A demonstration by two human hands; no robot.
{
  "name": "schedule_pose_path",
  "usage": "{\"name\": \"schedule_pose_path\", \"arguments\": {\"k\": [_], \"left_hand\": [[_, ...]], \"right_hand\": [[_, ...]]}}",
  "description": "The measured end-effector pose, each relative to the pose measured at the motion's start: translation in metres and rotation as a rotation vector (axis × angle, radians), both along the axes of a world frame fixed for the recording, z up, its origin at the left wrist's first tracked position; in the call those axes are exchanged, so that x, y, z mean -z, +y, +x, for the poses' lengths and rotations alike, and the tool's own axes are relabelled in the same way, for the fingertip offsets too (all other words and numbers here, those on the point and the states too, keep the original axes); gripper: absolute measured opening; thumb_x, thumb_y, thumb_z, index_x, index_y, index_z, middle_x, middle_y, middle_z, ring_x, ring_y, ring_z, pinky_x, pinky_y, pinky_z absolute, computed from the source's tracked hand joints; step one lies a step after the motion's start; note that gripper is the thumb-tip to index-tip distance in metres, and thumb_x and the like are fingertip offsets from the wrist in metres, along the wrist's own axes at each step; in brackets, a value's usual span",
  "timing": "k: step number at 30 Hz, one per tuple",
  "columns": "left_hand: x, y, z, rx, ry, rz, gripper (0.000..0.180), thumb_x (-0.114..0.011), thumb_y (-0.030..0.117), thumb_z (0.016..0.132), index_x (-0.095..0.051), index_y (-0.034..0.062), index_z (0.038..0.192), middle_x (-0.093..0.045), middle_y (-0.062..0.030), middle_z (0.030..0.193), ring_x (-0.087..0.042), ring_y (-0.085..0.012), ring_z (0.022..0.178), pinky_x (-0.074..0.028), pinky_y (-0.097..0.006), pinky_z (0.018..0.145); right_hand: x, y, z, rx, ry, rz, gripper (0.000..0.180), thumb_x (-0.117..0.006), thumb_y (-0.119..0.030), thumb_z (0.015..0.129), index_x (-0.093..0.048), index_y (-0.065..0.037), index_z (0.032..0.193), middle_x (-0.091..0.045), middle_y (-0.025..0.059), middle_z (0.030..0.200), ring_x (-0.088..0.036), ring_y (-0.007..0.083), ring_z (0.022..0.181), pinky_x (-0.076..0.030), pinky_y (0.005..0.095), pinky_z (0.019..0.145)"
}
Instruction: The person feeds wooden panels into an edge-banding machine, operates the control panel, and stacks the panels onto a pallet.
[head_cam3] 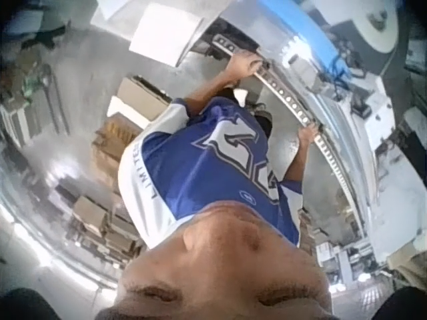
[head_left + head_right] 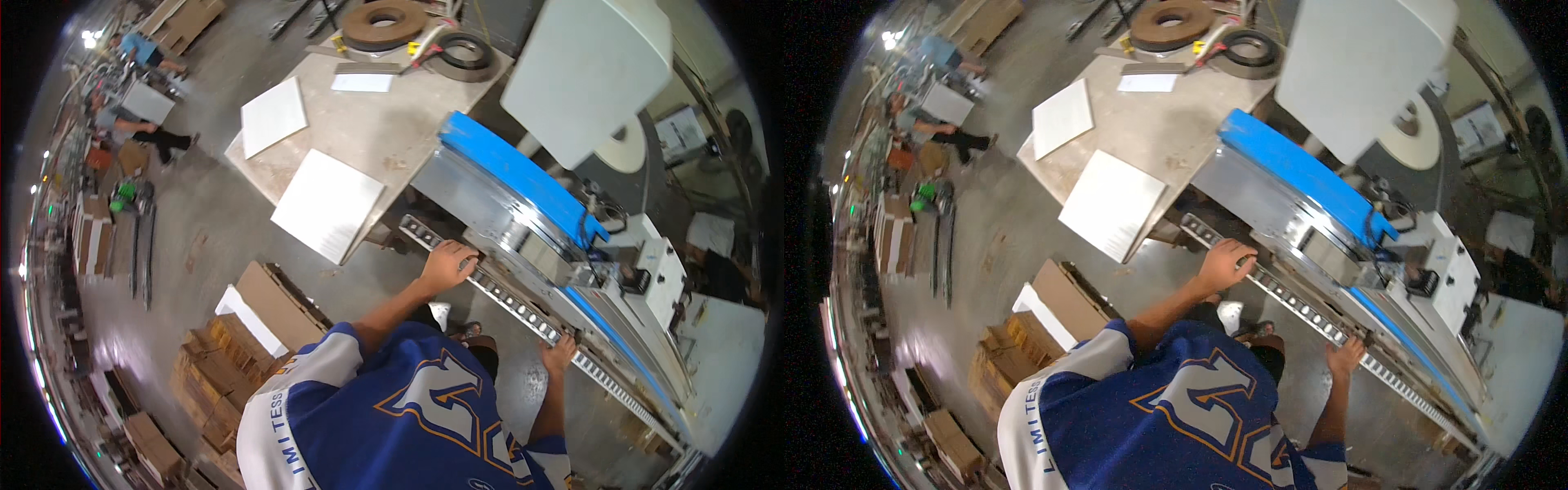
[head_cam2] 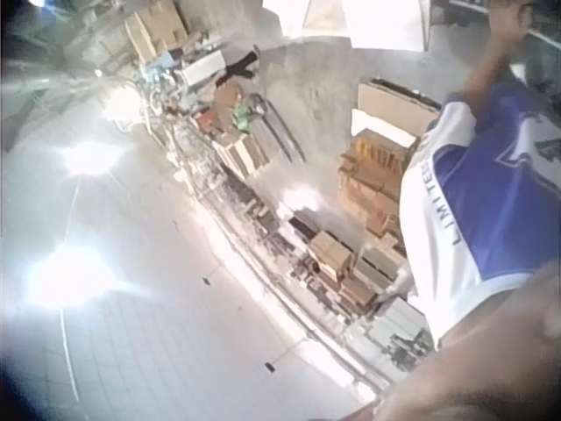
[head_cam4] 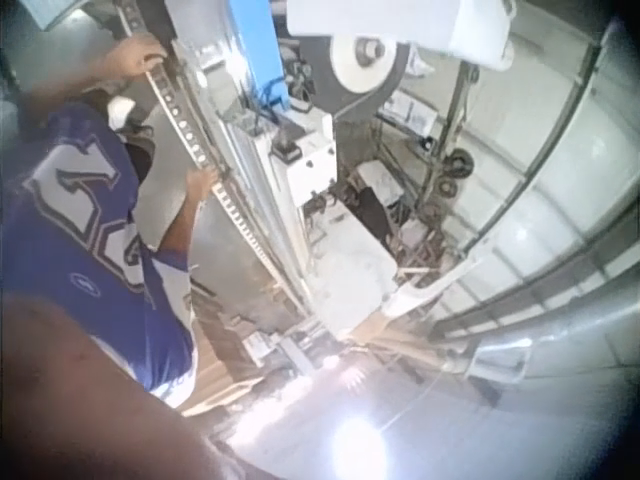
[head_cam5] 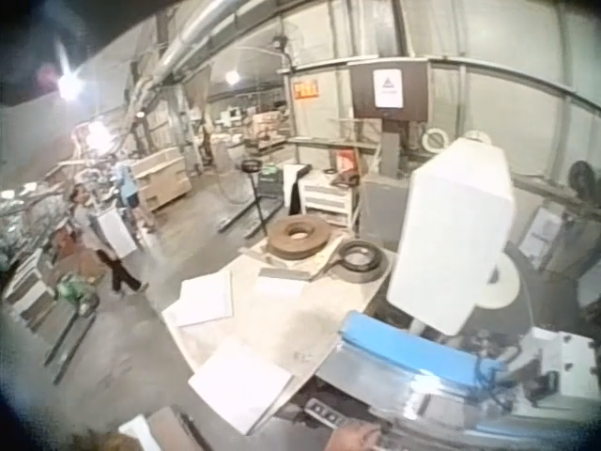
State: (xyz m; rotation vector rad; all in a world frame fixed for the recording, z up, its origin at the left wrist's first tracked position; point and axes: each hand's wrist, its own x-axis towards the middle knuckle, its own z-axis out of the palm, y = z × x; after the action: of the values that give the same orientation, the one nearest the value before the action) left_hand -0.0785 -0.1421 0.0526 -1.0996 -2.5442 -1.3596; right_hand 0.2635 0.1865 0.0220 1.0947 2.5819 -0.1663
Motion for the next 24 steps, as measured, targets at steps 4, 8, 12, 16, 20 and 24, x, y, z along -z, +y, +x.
{"name": "schedule_pose_path", "arguments": {"k": [4, 8, 12, 16, 20, 24], "left_hand": [[-0.031, -0.077, -0.017, -0.432, 0.025, 0.056, 0.039, -0.077, 0.019, 0.087, -0.068, 0.0068, 0.123, -0.073, -0.0109, 0.109, -0.065, -0.0322, 0.107, -0.044, -0.047, 0.107], [0.027, -0.179, -0.052, -1.329, -0.069, 0.138, 0.073, -0.079, 0.032, 0.089, -0.049, -0.0033, 0.145, -0.055, -0.0247, 0.142, -0.049, -0.0425, 0.132, -0.034, -0.051, 0.113], [0.038, -0.251, -0.075, -1.845, -0.533, 0.178, 0.086, -0.076, 0.045, 0.093, -0.04, -0.0077, 0.15, -0.047, -0.027, 0.151, -0.042, -0.0427, 0.142, -0.032, -0.054, 0.116], [0.073, -0.287, -0.072, -1.636, -0.649, 0.431, 0.091, -0.079, 0.051, 0.09, -0.044, -0.0114, 0.146, -0.052, -0.0312, 0.148, -0.053, -0.0405, 0.137, -0.042, -0.048, 0.113], [0.114, -0.292, -0.073, -1.374, -0.797, 0.385, 0.083, -0.084, 0.048, 0.086, -0.056, -0.0128, 0.135, -0.068, -0.0261, 0.127, -0.066, -0.0356, 0.117, -0.052, -0.041, 0.099], [0.136, -0.33, -0.072, -1.405, -0.719, 0.263, 0.064, -0.086, 0.044, 0.085, -0.069, -0.0114, 0.112, -0.074, -0.0196, 0.103, -0.071, -0.0296, 0.094, -0.055, -0.041, 0.084]], "right_hand": [[0.034, 0.02, 0.048, -0.136, 0.209, 0.052, 0.085, -0.082, -0.037, 0.083, -0.046, 0.005, 0.148, -0.043, 0.0287, 0.155, -0.038, 0.0464, 0.145, -0.022, 0.0581, 0.124], [0.031, 0.021, 0.034, 0.128, -0.135, -0.107, 0.106, -0.084, -0.049, 0.077, -0.032, 0.0, 0.156, -0.03, 0.0289, 0.16, -0.026, 0.0479, 0.15, -0.018, 0.059, 0.124], [0.043, 0.023, 0.039, 0.057, -0.01, 0.065, 0.106, -0.085, -0.056, 0.069, -0.041, 0.001, 0.146, -0.046, 0.0257, 0.143, -0.037, 0.0482, 0.141, -0.021, 0.058, 0.124], [0.041, 0.028, 0.037, 0.017, 0.042, 0.04, 0.1, -0.088, -0.053, 0.068, -0.044, -0.003, 0.144, -0.048, 0.0242, 0.138, -0.04, 0.0479, 0.137, -0.024, 0.0585, 0.122], [0.055, 0.035, 0.048, -0.024, 0.078, 0.116, 0.092, -0.089, -0.046, 0.071, -0.046, -0.007, 0.143, -0.051, 0.0222, 0.133, -0.042, 0.0476, 0.134, -0.027, 0.059, 0.119], [0.053, 0.03, 0.039, -0.045, 0.109, 0.07, 0.091, -0.088, -0.044, 0.073, -0.045, -0.009, 0.146, -0.051, 0.0224, 0.134, -0.041, 0.0484, 0.134, -0.027, 0.0599, 0.119]]}}
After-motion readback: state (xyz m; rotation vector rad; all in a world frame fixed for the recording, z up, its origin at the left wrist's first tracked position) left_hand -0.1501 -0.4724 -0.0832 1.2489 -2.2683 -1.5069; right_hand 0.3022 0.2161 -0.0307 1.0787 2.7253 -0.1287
